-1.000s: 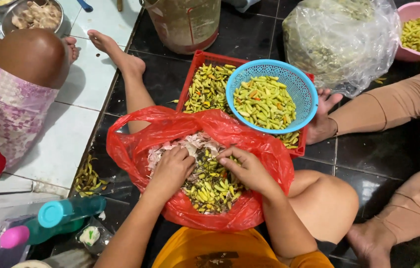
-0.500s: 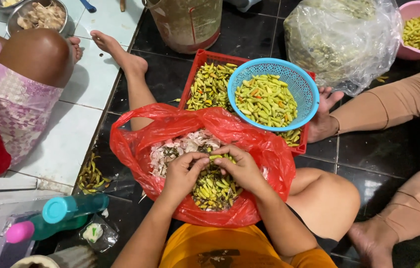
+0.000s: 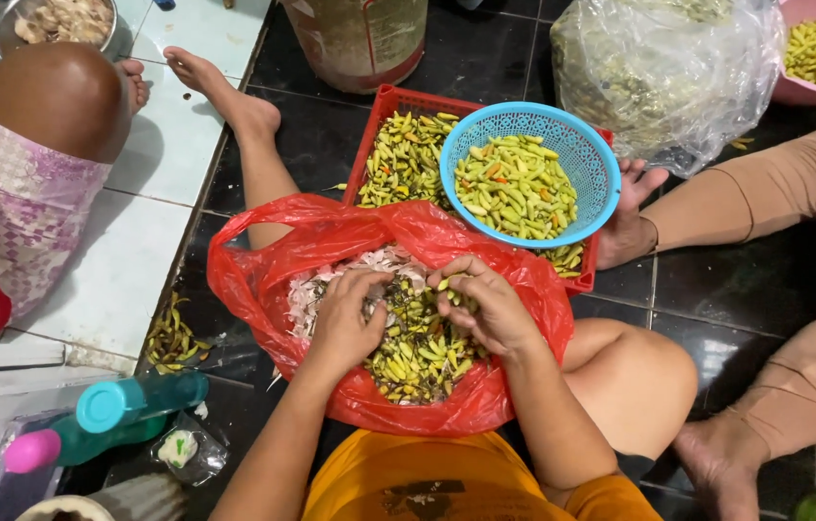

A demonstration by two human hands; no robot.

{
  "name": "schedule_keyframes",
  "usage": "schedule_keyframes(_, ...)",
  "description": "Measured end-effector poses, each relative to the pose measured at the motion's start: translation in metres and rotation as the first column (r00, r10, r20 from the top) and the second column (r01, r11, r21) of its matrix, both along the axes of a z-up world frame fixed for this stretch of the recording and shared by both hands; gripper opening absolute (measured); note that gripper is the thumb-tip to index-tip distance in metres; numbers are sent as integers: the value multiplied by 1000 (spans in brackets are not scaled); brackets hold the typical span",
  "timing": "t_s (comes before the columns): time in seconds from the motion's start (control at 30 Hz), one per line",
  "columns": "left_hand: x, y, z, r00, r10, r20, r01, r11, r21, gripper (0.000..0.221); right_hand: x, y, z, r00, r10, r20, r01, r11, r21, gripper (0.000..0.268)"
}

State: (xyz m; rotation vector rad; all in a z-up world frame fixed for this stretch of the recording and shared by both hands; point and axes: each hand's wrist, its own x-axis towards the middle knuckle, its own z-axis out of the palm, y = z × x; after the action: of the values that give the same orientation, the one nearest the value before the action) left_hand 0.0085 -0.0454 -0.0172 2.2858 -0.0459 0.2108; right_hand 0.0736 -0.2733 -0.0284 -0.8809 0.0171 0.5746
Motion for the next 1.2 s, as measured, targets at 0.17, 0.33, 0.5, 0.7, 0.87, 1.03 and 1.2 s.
schedule_keyframes(0.17,18,-18,-45,991,115,-62,-85,928,362,24,-2,0,-1,999,-36,10,37,998,-42,17)
schedule_keyframes(0.33,24,-17,-62,975,168,-143,-107,927,359,24,-5,5,7,997,-16,79,37,959,-282,20)
schedule_keyframes(0.5,23,-16,-40,955,198,-220,-100,916,388,31,-8,8,4,989,20,145,51,884,-465,18)
schedule_keyframes(0.7,29,-20,-45,938,187,-290,-87,942,325,32,-10,9,4,988,17,155,66,857,-511,19)
schedule_keyframes(0.87,1,-11,-1,962,139,-237,-88,974,211,25,-11,10,18,937,78,341,114,854,-508,27)
schedule_keyframes(1.03,-15,-17,46,973,11,-229,-10,1000,2,23,-18,17,-3,846,127,518,101,915,-390,29)
schedule_keyframes(1.2,-13,-16,40,983,-152,102,163,980,-115,10,-18,19,-23,948,70,310,39,942,-333,16)
